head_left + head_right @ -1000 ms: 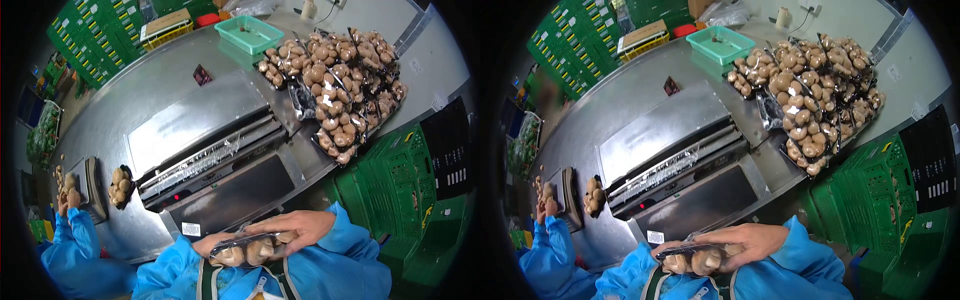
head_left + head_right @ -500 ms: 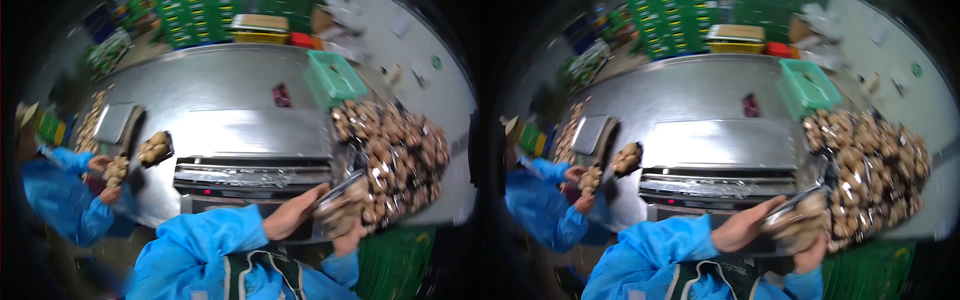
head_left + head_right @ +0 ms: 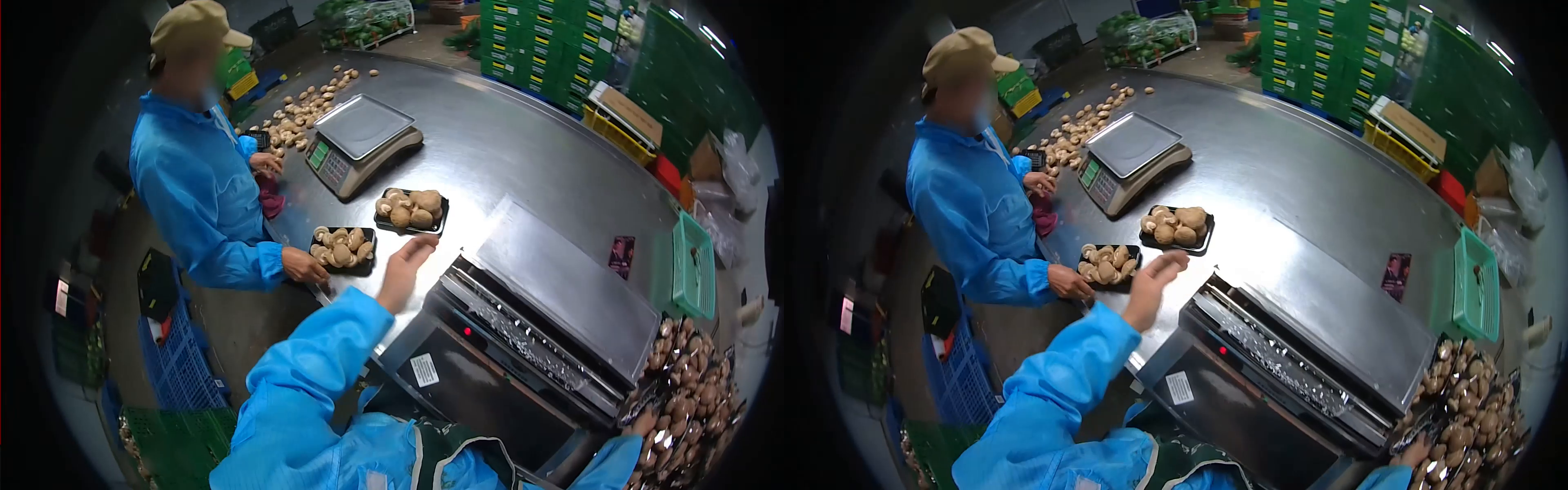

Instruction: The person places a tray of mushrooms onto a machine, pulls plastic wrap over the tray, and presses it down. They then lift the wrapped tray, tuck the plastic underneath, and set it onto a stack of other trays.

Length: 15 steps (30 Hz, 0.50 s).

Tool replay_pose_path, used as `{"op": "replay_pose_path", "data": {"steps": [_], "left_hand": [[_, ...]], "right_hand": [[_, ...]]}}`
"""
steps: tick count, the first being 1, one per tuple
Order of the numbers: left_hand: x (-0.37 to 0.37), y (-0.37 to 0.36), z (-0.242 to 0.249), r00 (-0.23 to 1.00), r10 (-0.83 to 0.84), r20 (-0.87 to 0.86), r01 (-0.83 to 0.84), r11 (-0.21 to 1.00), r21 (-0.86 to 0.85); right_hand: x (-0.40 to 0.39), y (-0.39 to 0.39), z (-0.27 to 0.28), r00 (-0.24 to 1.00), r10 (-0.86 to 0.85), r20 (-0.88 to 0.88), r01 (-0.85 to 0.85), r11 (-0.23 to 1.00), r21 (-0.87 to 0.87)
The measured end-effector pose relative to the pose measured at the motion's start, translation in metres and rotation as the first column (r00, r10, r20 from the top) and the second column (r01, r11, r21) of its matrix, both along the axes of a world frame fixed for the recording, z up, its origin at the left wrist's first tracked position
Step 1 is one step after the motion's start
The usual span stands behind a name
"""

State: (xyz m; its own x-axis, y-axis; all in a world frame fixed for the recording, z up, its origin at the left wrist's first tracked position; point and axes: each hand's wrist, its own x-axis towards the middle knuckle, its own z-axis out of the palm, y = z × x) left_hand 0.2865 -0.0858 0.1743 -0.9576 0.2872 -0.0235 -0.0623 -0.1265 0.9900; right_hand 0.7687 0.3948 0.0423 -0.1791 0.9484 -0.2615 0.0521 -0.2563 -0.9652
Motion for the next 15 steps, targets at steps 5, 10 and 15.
{"op": "replay_pose_path", "data": {"steps": [5, 10, 15], "left_hand": [[-0.148, -0.058, -0.061, 0.956, 0.291, 0.036, -0.279, 0.941, -0.193], [-0.272, -0.074, -0.157, 0.971, 0.241, 0.0, -0.205, 0.825, -0.526], [-0.296, -0.07, -0.189, 0.948, 0.206, 0.244, -0.069, 0.878, -0.473]], "right_hand": [[-0.187, -0.129, 0.198, 0.965, 0.258, 0.042, -0.249, 0.861, 0.442], [-0.459, -0.268, 0.23, 0.44, 0.887, -0.141, -0.882, 0.457, 0.12], [-0.671, -0.317, 0.107, 0.144, 0.918, 0.37, -0.893, 0.281, -0.35]]}}
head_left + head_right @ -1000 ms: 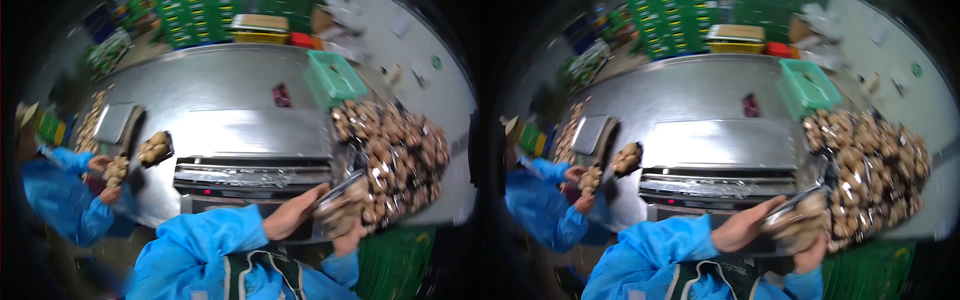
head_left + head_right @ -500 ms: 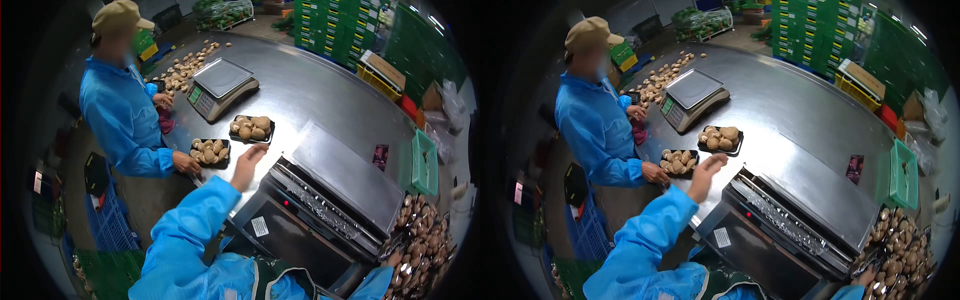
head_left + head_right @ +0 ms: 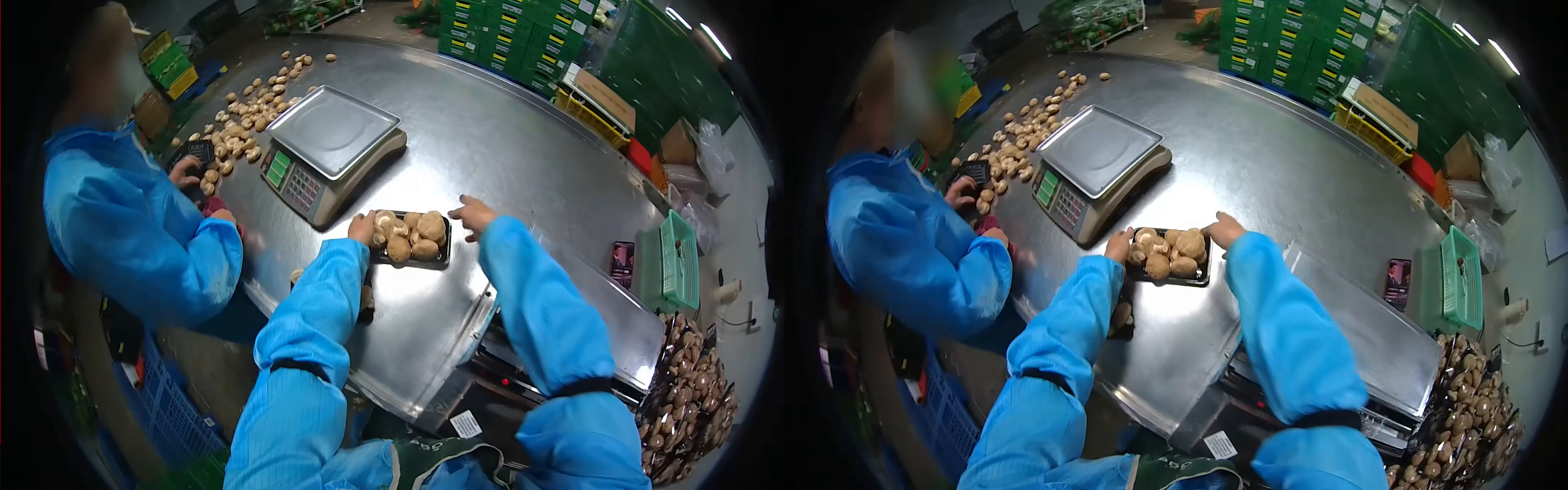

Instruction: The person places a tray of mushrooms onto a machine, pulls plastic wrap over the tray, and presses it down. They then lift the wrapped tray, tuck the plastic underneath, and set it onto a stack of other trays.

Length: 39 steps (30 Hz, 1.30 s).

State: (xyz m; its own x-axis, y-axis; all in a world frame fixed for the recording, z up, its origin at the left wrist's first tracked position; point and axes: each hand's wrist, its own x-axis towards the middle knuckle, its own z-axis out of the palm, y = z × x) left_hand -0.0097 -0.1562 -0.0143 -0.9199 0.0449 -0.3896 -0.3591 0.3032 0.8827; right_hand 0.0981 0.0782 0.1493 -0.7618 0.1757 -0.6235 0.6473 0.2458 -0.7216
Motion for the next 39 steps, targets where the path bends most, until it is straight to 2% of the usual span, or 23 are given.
{"op": "replay_pose_path", "data": {"steps": [1, 2, 3, 4, 5, 6, 8, 9, 13, 15, 18, 22, 26, 28, 29, 31, 33, 34, 35, 36, 37, 38, 39], "left_hand": [[0.011, 0.0, 0.029, 0.996, -0.071, 0.061, 0.071, 0.997, 0.004], [0.002, -0.001, 0.005, 0.995, -0.075, 0.07, 0.072, 0.997, 0.039], [-0.006, -0.002, -0.021, 0.994, -0.078, 0.082, 0.072, 0.995, 0.076], [0.007, 0.004, 0.0, 0.985, 0.0, 0.17, -0.041, 0.97, 0.238], [0.002, 0.003, -0.005, 0.984, -0.009, 0.179, -0.035, 0.969, 0.245], [-0.004, -0.002, -0.016, 0.973, -0.046, 0.228, -0.042, 0.93, 0.364], [-0.001, 0.0, 0.002, 0.956, -0.106, 0.274, -0.056, 0.85, 0.524], [0.021, 0.004, 0.078, 0.949, -0.096, 0.3, -0.037, 0.911, 0.41], [0.029, 0.015, 0.153, 0.923, -0.296, 0.248, 0.141, 0.855, 0.498], [0.051, 0.034, 0.202, 0.895, -0.361, 0.261, 0.188, 0.837, 0.513], [0.096, 0.074, 0.243, 0.829, -0.52, 0.203, 0.342, 0.76, 0.553], [0.161, 0.147, 0.241, 0.695, -0.705, 0.143, 0.5, 0.617, 0.608], [0.233, 0.213, 0.226, 0.624, -0.74, 0.252, 0.505, 0.628, 0.592], [0.257, 0.23, 0.213, 0.661, -0.707, 0.253, 0.541, 0.682, 0.492], [0.264, 0.236, 0.204, 0.694, -0.673, 0.255, 0.532, 0.718, 0.448], [0.279, 0.227, 0.237, 0.606, -0.753, 0.259, 0.579, 0.64, 0.505], [0.279, 0.215, 0.228, 0.625, -0.733, 0.269, 0.587, 0.668, 0.457], [0.278, 0.204, 0.225, 0.68, -0.725, 0.109, 0.675, 0.677, 0.294], [0.276, 0.191, 0.221, 0.695, -0.717, -0.057, 0.718, 0.687, 0.114], [0.268, 0.17, 0.214, 0.552, -0.79, -0.266, 0.807, 0.586, -0.065], [0.261, 0.15, 0.211, 0.352, -0.833, -0.427, 0.83, 0.488, -0.268], [0.264, 0.137, 0.221, 0.06, -0.86, -0.507, 0.687, 0.404, -0.604], [0.266, 0.127, 0.23, -0.166, -0.871, -0.462, 0.585, 0.29, -0.758]], "right_hand": [[-0.032, 0.007, -0.05, 0.991, 0.122, 0.057, -0.129, 0.979, 0.155], [-0.05, 0.016, -0.106, 0.981, 0.194, -0.01, -0.189, 0.966, 0.175], [-0.038, -0.006, -0.091, 0.998, 0.062, -0.005, -0.059, 0.969, 0.242], [-0.041, -0.006, -0.123, 0.995, 0.094, -0.04, -0.085, 0.977, 0.196], [-0.045, 0.002, -0.151, 0.993, 0.107, -0.051, -0.096, 0.98, 0.177], [-0.046, 0.006, -0.168, 0.991, 0.119, -0.061, -0.108, 0.982, 0.157], [-0.028, 0.0, -0.118, 0.994, -0.104, -0.027, 0.102, 0.993, -0.052], [-0.02, -0.002, -0.09, 0.982, -0.187, -0.007, 0.184, 0.976, -0.117], [0.023, 0.019, 0.016, 0.985, -0.164, -0.061, 0.155, 0.979, -0.13], [0.056, 0.042, 0.054, 0.978, -0.136, -0.157, 0.126, 0.989, -0.071], [0.123, 0.087, 0.094, 0.958, -0.194, -0.212, 0.172, 0.978, -0.118], [0.232, 0.135, 0.113, 0.886, -0.409, -0.217, 0.376, 0.91, -0.177], [0.32, 0.175, 0.088, 0.794, -0.582, -0.173, 0.545, 0.809, -0.219], [0.352, 0.183, 0.077, 0.764, -0.63, -0.14, 0.585, 0.768, -0.261], [0.365, 0.185, 0.072, 0.76, -0.635, -0.139, 0.587, 0.763, -0.271], [0.386, 0.183, 0.066, 0.748, -0.644, -0.159, 0.571, 0.747, -0.339], [0.413, 0.183, 0.072, 0.725, -0.678, -0.125, 0.601, 0.71, -0.366], [0.434, 0.188, 0.069, 0.777, -0.518, -0.357, 0.514, 0.85, -0.112], [0.453, 0.192, 0.067, 0.803, -0.282, -0.525, 0.426, 0.888, 0.174], [0.472, 0.193, 0.067, 0.806, -0.269, -0.528, 0.41, 0.896, 0.17], [0.49, 0.193, 0.068, 0.824, 0.131, -0.552, 0.173, 0.868, 0.465], [0.499, 0.193, 0.071, 0.734, 0.507, -0.451, -0.03, 0.689, 0.724], [0.498, 0.19, 0.075, 0.724, 0.515, -0.459, -0.038, 0.693, 0.72]]}}
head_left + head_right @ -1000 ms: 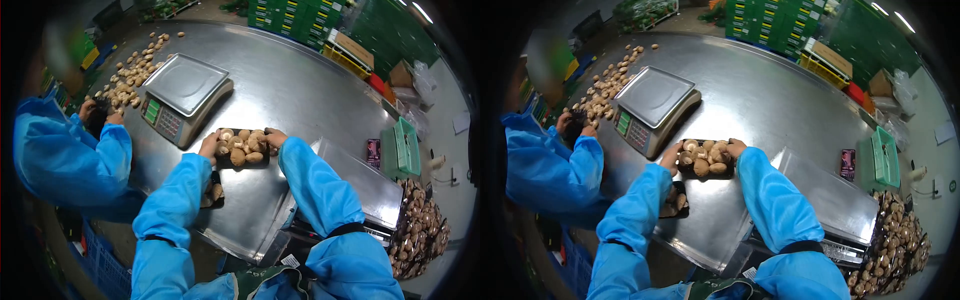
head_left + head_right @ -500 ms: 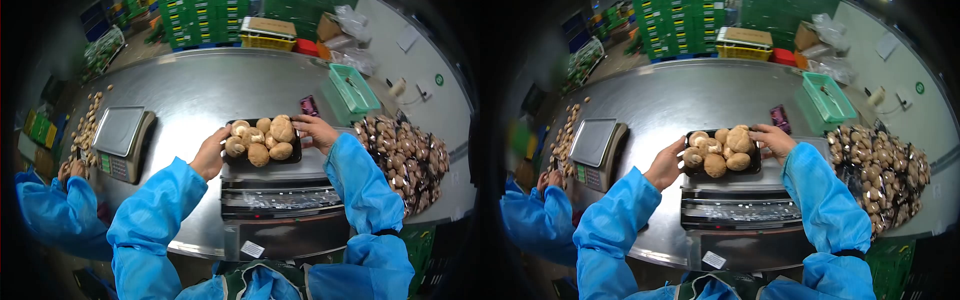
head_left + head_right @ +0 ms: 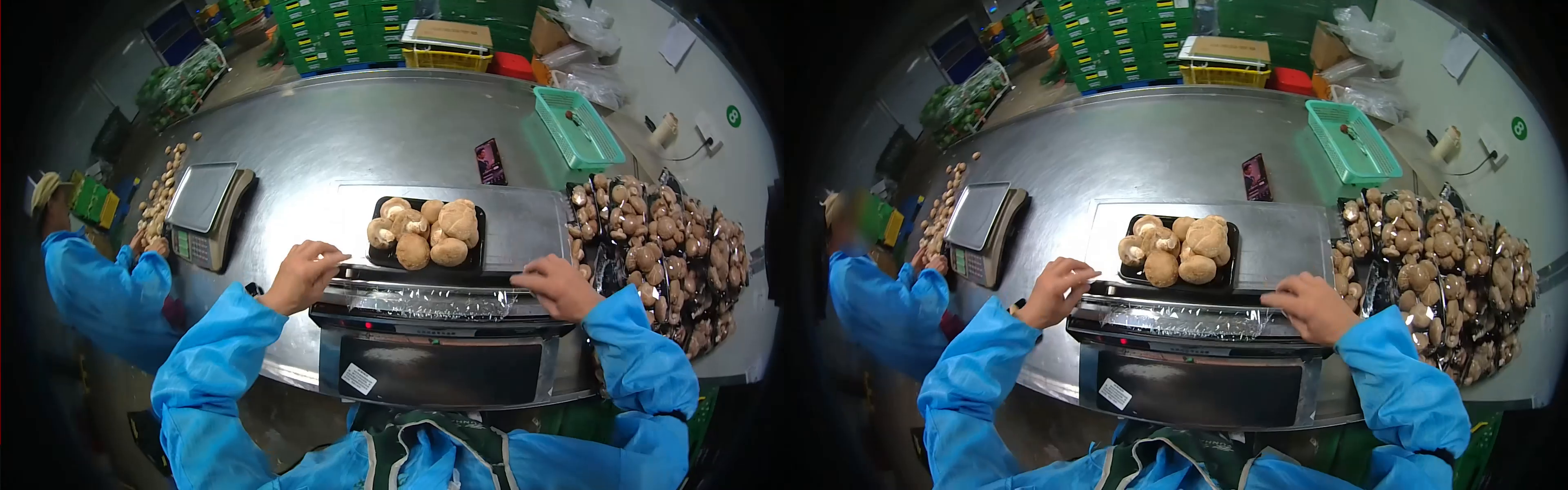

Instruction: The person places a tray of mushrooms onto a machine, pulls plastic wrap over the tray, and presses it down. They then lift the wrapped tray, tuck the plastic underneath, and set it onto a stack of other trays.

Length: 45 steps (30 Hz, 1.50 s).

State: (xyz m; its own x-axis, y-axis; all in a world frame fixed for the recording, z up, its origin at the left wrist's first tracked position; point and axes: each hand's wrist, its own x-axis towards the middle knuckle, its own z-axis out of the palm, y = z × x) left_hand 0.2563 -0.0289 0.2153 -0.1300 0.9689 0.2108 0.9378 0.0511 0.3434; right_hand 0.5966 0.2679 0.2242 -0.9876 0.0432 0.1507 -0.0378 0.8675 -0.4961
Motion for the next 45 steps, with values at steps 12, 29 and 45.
{"op": "replay_pose_path", "data": {"steps": [12, 29, 45], "left_hand": [[0.03, 0.008, -0.044, 0.59, 0.046, 0.806, -0.087, 0.996, 0.007], [-0.106, 0.155, -0.034, 0.912, -0.368, -0.18, 0.328, 0.92, -0.215], [0.039, -0.019, -0.047, -0.306, 0.451, 0.838, 0.096, 0.891, -0.444]], "right_hand": [[-0.021, -0.046, -0.031, 0.908, -0.297, 0.296, 0.321, 0.04, -0.946], [-0.134, 0.075, -0.043, 0.985, -0.052, -0.162, 0.135, 0.819, 0.558], [-0.029, -0.084, -0.024, 0.787, -0.235, 0.57, 0.549, -0.153, -0.822]]}}
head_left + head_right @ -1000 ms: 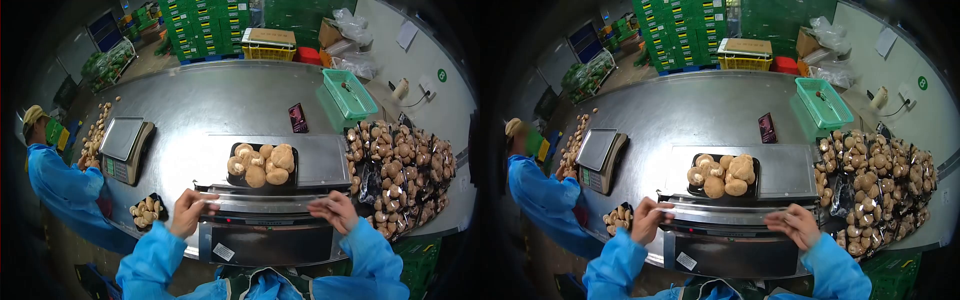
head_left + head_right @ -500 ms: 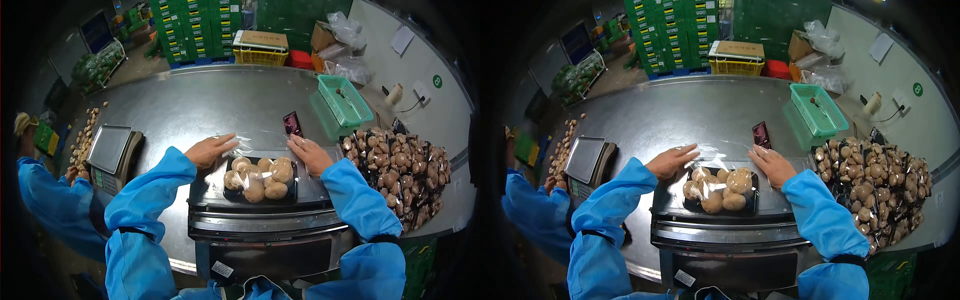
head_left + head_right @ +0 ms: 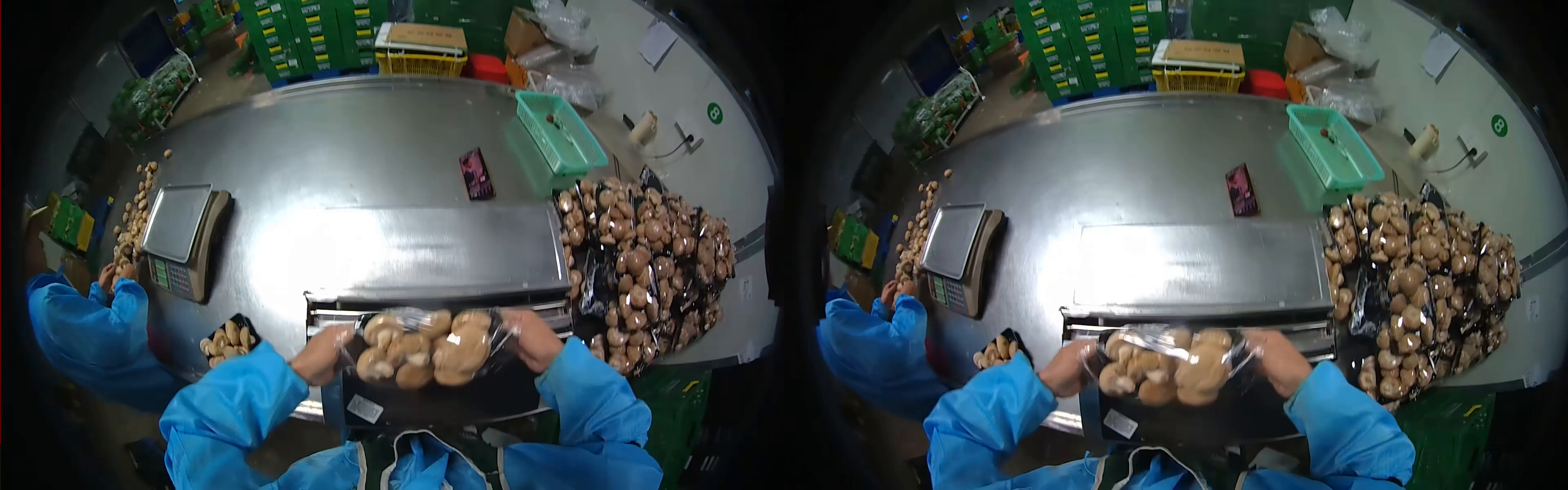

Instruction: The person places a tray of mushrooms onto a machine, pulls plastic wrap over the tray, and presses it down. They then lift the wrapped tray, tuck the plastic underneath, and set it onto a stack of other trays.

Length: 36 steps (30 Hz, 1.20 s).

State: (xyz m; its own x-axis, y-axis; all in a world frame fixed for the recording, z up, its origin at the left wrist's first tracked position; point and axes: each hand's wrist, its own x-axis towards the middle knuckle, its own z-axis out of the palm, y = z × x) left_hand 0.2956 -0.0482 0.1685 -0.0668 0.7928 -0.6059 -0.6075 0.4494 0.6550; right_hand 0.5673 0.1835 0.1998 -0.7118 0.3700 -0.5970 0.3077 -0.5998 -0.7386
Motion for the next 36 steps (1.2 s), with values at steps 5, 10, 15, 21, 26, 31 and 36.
{"op": "replay_pose_path", "data": {"steps": [5, 10, 15, 21, 26, 31, 36], "left_hand": [[0.094, -0.07, -0.044, 0.968, 0.2, 0.151, -0.139, 0.93, -0.34], [0.118, -0.071, -0.025, 0.834, 0.541, -0.104, -0.55, 0.832, -0.079], [0.124, -0.072, -0.051, 0.69, 0.43, -0.582, -0.443, 0.887, 0.129], [0.139, -0.072, -0.048, 0.518, 0.436, -0.736, -0.477, 0.861, 0.174], [0.143, -0.077, -0.029, 0.574, 0.217, -0.789, -0.231, 0.968, 0.098], [0.126, -0.008, -0.057, -0.16, 0.046, -0.986, 0.349, 0.937, -0.013], [0.142, -0.002, -0.075, 0.026, -0.013, -1.0, 0.466, 0.885, 0.001]], "right_hand": [[0.07, -0.087, -0.054, 0.954, -0.045, 0.296, 0.081, 0.99, -0.112], [0.083, -0.101, -0.049, 0.907, -0.42, 0.011, 0.413, 0.887, -0.206], [0.058, -0.118, -0.076, 0.923, -0.366, 0.114, 0.263, 0.821, 0.507], [0.093, -0.125, -0.08, 0.837, -0.544, 0.067, 0.465, 0.769, 0.438], [0.17, -0.167, -0.059, 0.758, -0.645, 0.094, 0.554, 0.713, 0.429], [0.171, -0.204, -0.135, 0.597, -0.786, 0.16, 0.469, 0.504, 0.726], [0.108, -0.228, -0.159, 0.485, -0.831, -0.271, 0.557, 0.533, -0.637]]}}
